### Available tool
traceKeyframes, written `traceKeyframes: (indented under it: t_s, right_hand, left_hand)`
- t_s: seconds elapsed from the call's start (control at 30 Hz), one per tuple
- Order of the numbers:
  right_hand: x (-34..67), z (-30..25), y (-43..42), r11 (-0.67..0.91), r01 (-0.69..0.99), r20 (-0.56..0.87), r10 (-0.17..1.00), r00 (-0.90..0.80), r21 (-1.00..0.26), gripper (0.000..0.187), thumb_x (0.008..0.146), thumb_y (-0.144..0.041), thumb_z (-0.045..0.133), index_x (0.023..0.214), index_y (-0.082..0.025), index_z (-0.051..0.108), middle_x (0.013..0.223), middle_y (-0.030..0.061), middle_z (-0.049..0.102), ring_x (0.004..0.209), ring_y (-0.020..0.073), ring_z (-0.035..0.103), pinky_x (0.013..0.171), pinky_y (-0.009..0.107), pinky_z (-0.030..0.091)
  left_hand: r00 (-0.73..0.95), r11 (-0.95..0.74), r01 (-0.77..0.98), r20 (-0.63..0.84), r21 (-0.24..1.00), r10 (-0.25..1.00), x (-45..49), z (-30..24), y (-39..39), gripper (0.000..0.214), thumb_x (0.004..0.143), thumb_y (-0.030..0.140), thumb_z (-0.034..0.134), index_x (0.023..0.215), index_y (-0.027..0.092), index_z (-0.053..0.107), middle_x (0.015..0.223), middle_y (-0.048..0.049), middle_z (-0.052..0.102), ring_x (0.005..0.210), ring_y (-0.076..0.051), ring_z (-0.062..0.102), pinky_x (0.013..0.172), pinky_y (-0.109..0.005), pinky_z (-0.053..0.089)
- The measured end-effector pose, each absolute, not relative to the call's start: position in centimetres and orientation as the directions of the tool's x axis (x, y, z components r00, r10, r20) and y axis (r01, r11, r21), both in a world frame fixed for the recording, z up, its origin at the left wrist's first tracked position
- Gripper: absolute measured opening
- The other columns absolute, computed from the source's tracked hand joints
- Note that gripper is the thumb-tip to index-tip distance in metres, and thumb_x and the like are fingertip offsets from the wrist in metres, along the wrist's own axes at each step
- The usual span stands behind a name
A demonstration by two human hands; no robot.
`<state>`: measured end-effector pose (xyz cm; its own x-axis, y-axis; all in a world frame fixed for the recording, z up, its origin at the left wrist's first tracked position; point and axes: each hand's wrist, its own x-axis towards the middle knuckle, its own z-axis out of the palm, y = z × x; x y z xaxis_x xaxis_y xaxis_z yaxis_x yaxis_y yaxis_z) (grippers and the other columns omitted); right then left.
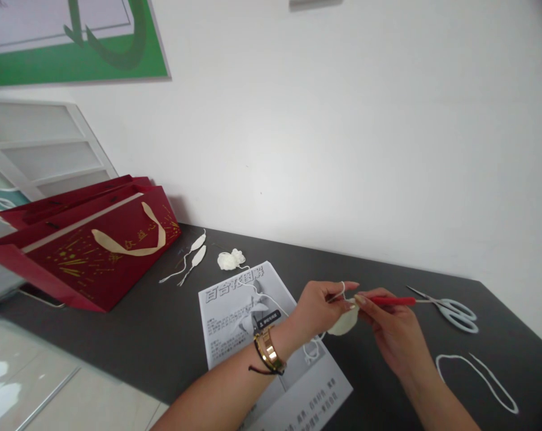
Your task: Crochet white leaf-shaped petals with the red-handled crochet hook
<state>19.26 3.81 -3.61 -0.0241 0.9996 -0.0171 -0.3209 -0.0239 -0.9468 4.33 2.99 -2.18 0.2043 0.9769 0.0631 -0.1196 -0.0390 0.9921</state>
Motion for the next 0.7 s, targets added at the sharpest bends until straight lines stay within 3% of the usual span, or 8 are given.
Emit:
traceKeyframes:
  t_s: [0.2, 0.4, 0.57, 0.7]
  right_hand:
    - [19.41, -3.63, 3.86, -0.054, -0.36, -0.053, 0.999, -0.011, -0.931, 0.024, 0.052, -0.022, 0.087, 0.064, -0.015, 0.068, 0.063, -0.0002, 0.065, 0.058, 0.011, 0.061, 0.055, 0.017, 0.053]
    - [19.22, -4.22, 4.09, -0.201, -0.464, -0.182, 0.98, -0.085, -0.863, 0.023, 0.058, -0.027, 0.085, 0.063, -0.014, 0.067, 0.057, -0.0021, 0.061, 0.05, 0.0072, 0.056, 0.047, 0.015, 0.051]
    - [19.34, -4.0, 4.29, 0.025, -0.421, -0.042, 0.988, 0.149, -0.907, 0.024, 0.053, -0.023, 0.087, 0.064, -0.014, 0.068, 0.061, -0.0004, 0.066, 0.055, 0.0096, 0.061, 0.053, 0.015, 0.054]
    - [19.55, -3.65, 4.35, 0.093, -0.406, -0.003, 0.973, 0.23, -0.909, 0.024, 0.052, -0.022, 0.088, 0.063, -0.014, 0.068, 0.06, -0.0004, 0.067, 0.056, 0.0095, 0.062, 0.053, 0.015, 0.054]
  left_hand:
    - [0.173, -0.093, -0.09, 0.108, 0.992, 0.979, 4.67, -2.9, 2.94, 0.049, 0.07, 0.022, 0.067, 0.118, 0.013, 0.065, 0.059, 0.0055, 0.043, 0.055, -0.008, 0.032, 0.052, -0.023, 0.027]
    - [0.161, -0.126, -0.069, 0.136, 0.99, 0.977, 4.98, -2.77, 2.85, 0.046, 0.074, 0.018, 0.063, 0.119, 0.014, 0.064, 0.059, 0.0049, 0.043, 0.056, -0.009, 0.035, 0.053, -0.023, 0.03]
    - [0.216, -0.084, -0.062, 0.096, 0.994, 0.972, 4.48, -2.56, 3.27, 0.036, 0.071, 0.024, 0.069, 0.104, 0.01, 0.07, 0.054, 0.0053, 0.043, 0.054, -0.009, 0.037, 0.055, -0.024, 0.033]
    - [0.3, -0.014, -0.092, 0.041, 0.996, 0.953, 4.15, -2.44, 3.43, 0.057, 0.069, 0.031, 0.073, 0.121, 0.011, 0.061, 0.053, 0.006, 0.047, 0.05, -0.008, 0.039, 0.052, -0.022, 0.034]
